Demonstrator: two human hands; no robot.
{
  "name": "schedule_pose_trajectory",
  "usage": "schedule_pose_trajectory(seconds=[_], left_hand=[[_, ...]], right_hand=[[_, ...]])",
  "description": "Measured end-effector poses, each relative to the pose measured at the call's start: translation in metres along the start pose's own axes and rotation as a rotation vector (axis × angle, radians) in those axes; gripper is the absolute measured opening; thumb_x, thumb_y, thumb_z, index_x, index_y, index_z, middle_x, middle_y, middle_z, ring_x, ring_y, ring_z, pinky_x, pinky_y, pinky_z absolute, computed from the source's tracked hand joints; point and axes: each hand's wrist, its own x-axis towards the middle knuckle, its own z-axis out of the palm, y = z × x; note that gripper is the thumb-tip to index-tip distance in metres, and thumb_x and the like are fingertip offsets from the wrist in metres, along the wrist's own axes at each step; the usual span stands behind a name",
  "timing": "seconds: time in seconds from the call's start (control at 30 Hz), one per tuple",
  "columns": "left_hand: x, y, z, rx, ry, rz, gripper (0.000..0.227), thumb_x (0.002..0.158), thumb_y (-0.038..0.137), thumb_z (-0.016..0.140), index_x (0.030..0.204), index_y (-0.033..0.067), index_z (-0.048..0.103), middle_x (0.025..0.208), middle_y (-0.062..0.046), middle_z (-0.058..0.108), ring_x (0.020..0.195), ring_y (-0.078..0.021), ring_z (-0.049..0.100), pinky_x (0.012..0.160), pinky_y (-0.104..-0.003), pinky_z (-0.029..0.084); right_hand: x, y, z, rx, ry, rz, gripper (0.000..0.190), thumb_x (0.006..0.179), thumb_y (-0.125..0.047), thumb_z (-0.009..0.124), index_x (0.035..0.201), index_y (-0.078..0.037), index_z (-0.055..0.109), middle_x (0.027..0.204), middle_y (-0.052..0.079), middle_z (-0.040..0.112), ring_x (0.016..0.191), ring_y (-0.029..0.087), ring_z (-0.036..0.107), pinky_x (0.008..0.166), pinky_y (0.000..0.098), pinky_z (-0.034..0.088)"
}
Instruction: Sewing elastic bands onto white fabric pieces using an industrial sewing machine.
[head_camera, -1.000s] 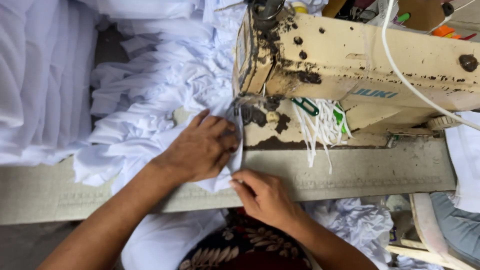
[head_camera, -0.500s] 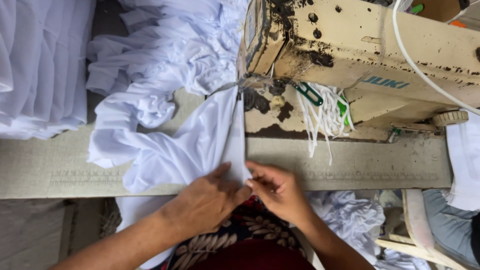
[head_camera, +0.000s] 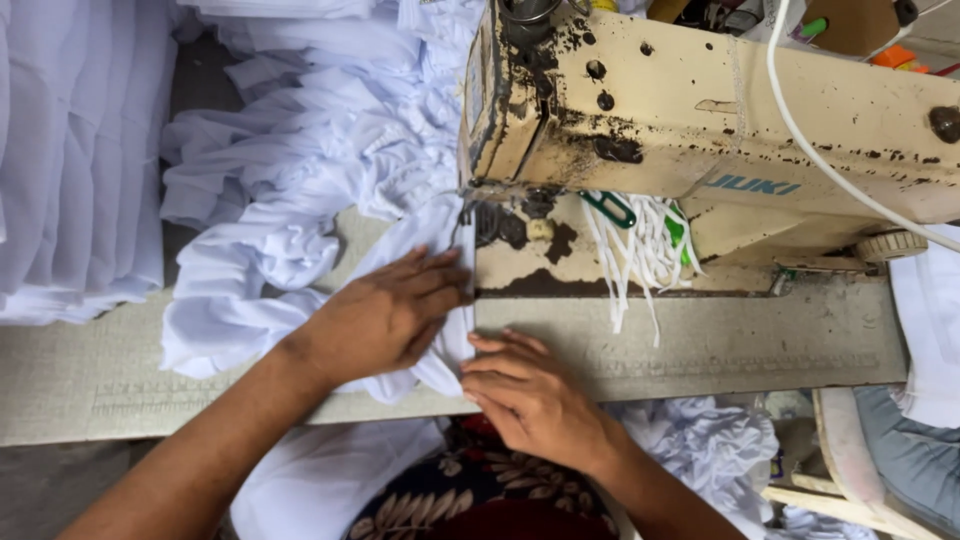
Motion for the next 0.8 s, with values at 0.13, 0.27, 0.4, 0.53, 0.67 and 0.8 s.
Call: schedule_pose_trajectory(seconds=[0.13,0.27,0.4,0.53,0.67,0.8], left_hand=[[0.005,-0.001,-0.001,0.027,0.067,-0.119,0.031,0.096,0.019,0.059,0.123,0.0065,0.067,0.134,-0.016,0.065,0.134,-0.0344,0.057,0.117,-0.046,0.04],[0.006,-0.021,0.004,0.089,0.146,-0.216,0.021,0.091,0.023,0.062,0.108,0.0147,0.071,0.123,-0.009,0.067,0.125,-0.0322,0.064,0.109,-0.042,0.049],[0.008,-0.031,0.004,0.049,0.21,-0.275,0.021,0.093,0.021,0.063,0.11,0.0134,0.073,0.125,-0.011,0.065,0.122,-0.0355,0.064,0.103,-0.045,0.052],[0.001,-0.029,-0.024,-0.155,0.261,-0.4,0.023,0.098,0.024,0.062,0.112,0.0125,0.075,0.118,-0.011,0.069,0.118,-0.0345,0.067,0.1,-0.042,0.053],[-0.014,-0.019,-0.063,-0.033,0.15,-0.393,0.031,0.088,0.03,0.073,0.112,0.0099,0.073,0.12,-0.015,0.07,0.115,-0.0388,0.067,0.098,-0.051,0.052],[-0.016,-0.012,-0.06,0.178,0.131,-0.137,0.023,0.095,0.032,0.065,0.097,0.0102,0.073,0.117,-0.01,0.072,0.118,-0.0336,0.068,0.108,-0.051,0.047]], right_hand=[[0.009,0.024,-0.001,-0.004,-0.009,-0.029,0.012,0.089,-0.005,0.074,0.1,-0.005,0.077,0.102,0.011,0.076,0.112,0.034,0.069,0.103,0.0492,0.049],[0.026,0.056,-0.005,0.07,-0.026,-0.072,0.012,0.092,-0.006,0.07,0.101,-0.007,0.078,0.096,0.012,0.076,0.107,0.039,0.073,0.093,0.051,0.053],[0.045,0.092,-0.003,0.058,-0.037,-0.126,0.012,0.092,-0.007,0.071,0.1,-0.009,0.08,0.097,0.012,0.078,0.104,0.038,0.074,0.09,0.0493,0.055],[0.063,0.11,-0.003,0.104,0.002,-0.086,0.013,0.092,-0.004,0.071,0.102,-0.005,0.079,0.1,0.014,0.078,0.105,0.037,0.073,0.09,0.046,0.057],[0.076,0.083,-0.013,0.083,0.05,-0.049,0.024,0.093,-0.008,0.07,0.117,-0.007,0.074,0.115,0.015,0.073,0.1,0.038,0.071,0.085,0.0452,0.057],[0.052,0.048,0.0,0.131,0.017,0.089,0.045,0.083,-0.017,0.081,0.124,-0.007,0.068,0.105,0.015,0.072,0.079,0.033,0.071,0.069,0.0441,0.057]])
